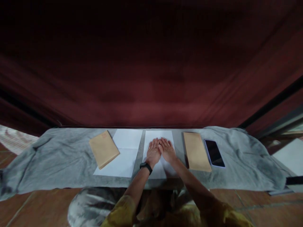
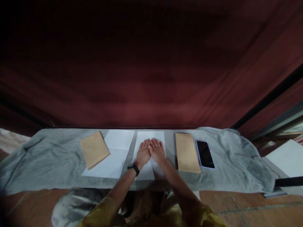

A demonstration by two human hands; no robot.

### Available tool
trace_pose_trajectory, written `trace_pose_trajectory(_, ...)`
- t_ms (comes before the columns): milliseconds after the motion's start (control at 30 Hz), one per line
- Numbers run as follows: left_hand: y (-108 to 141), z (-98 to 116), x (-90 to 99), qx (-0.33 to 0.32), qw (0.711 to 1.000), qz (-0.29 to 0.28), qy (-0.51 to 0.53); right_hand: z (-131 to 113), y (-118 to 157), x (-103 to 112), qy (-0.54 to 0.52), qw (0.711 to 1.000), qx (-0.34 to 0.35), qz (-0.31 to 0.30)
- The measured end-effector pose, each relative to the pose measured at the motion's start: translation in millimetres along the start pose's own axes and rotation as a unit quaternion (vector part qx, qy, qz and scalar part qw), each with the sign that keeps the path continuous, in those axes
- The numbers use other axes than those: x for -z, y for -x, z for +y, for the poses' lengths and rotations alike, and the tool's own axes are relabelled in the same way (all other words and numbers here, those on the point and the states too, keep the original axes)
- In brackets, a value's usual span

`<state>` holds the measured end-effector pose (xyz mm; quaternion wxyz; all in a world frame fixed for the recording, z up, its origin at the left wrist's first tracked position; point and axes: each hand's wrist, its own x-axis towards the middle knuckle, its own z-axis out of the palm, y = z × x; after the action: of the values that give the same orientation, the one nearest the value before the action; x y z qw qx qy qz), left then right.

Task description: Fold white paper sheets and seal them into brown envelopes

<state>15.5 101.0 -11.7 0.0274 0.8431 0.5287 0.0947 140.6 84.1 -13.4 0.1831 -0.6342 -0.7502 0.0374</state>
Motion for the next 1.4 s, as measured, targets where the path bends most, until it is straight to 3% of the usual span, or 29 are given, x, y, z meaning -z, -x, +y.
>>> trace_pose_trajectory(333,-33.2,-38.2,-5.8,0.066,0.998,0.018,-0.007,25.7,-36.5,-19.4,0.054,0.996,-0.058,0.050)
trace_pose_trajectory(767,-22.4,-48.3,-5.0,0.140,0.988,0.059,-0.003,51.7,-27.3,-18.5,0.083,0.978,-0.127,0.145)
trace_pose_trajectory(967,10.3,-37.3,0.6,0.134,0.986,0.095,0.022,36.6,3.2,-11.8,0.064,0.977,-0.125,0.158)
trace_pose_trajectory(1067,37.4,-20.3,-4.0,0.073,0.990,0.118,0.037,10.5,32.0,-12.1,0.050,0.989,-0.067,0.119)
trace_pose_trajectory(1200,75.8,-5.9,-12.1,0.008,0.995,0.098,0.018,-14.8,73.2,-14.4,0.034,0.995,0.019,0.087)
trace_pose_trajectory(1400,112.6,-22.0,-4.3,0.027,0.992,0.123,-0.020,-2.2,102.1,-9.4,0.071,0.993,-0.008,0.098)
